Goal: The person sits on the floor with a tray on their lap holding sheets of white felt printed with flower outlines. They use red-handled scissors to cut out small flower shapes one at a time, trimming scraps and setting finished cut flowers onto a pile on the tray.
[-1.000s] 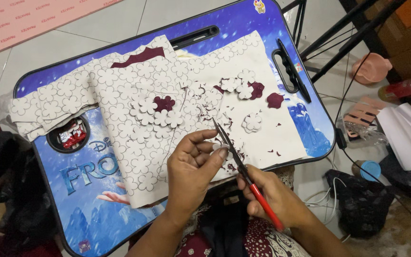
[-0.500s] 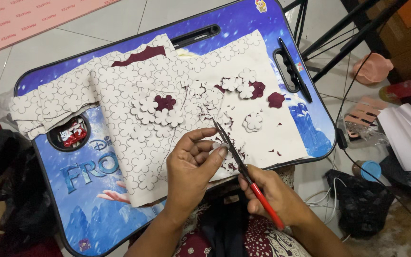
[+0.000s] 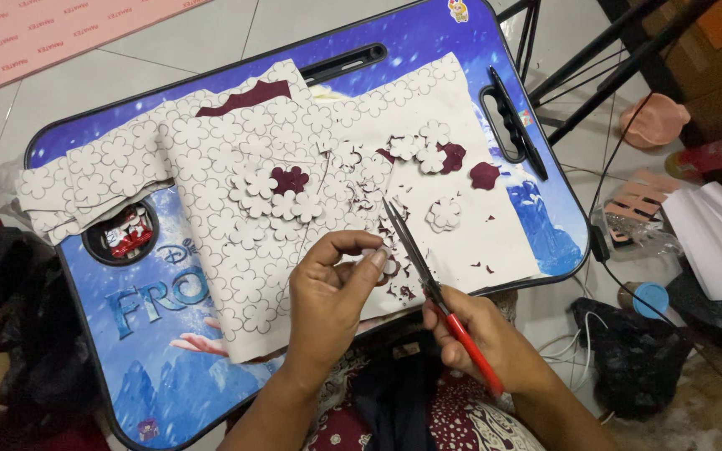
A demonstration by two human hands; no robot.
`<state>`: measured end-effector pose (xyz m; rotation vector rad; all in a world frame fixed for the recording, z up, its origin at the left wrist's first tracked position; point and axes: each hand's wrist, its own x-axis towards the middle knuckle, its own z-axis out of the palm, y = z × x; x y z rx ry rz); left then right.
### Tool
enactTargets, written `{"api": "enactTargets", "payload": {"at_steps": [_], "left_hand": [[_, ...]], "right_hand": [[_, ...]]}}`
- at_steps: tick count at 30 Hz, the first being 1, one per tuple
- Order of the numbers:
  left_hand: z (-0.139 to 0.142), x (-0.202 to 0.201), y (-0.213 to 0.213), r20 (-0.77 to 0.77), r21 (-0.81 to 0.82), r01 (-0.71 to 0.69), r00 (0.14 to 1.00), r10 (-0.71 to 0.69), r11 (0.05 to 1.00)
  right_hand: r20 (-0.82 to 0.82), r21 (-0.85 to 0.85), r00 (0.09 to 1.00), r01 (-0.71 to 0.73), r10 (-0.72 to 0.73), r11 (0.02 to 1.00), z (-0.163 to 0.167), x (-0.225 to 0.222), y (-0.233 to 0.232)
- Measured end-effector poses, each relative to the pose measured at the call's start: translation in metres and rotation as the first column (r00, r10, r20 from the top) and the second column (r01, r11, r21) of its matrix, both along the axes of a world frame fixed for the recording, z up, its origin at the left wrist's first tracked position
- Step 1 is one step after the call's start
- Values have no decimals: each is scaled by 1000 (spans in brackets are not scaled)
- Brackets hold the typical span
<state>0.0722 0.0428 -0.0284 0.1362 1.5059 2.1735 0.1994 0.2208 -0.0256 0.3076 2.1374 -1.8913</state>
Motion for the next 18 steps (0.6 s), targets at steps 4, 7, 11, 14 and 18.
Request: {"api": "enactTargets", "payload": {"at_steps": [4,7,11,14,18], "left_hand": [[7,0,-1,-65,-20,30,997,-32,999],[12,0,-1,-59,-28,30,998,-32,999],[18,-3,-1,-5,-91,49,999,-50,995],[21,-6,-2,-13,-150,54,998,-56,987],[20,-7,-5,-4,-170,68,998,-70,983]], "right_hand": [[-7,31,999,-41,41,999,6,-3,1],[1,29,999,-48,48,998,7,-2,-1],[6,38,997,-79,79,996,8,-2,1],[27,25,994,-106,105,994,10,-3,3],[18,12,994,-105,105,994,10,-2,4]]}}
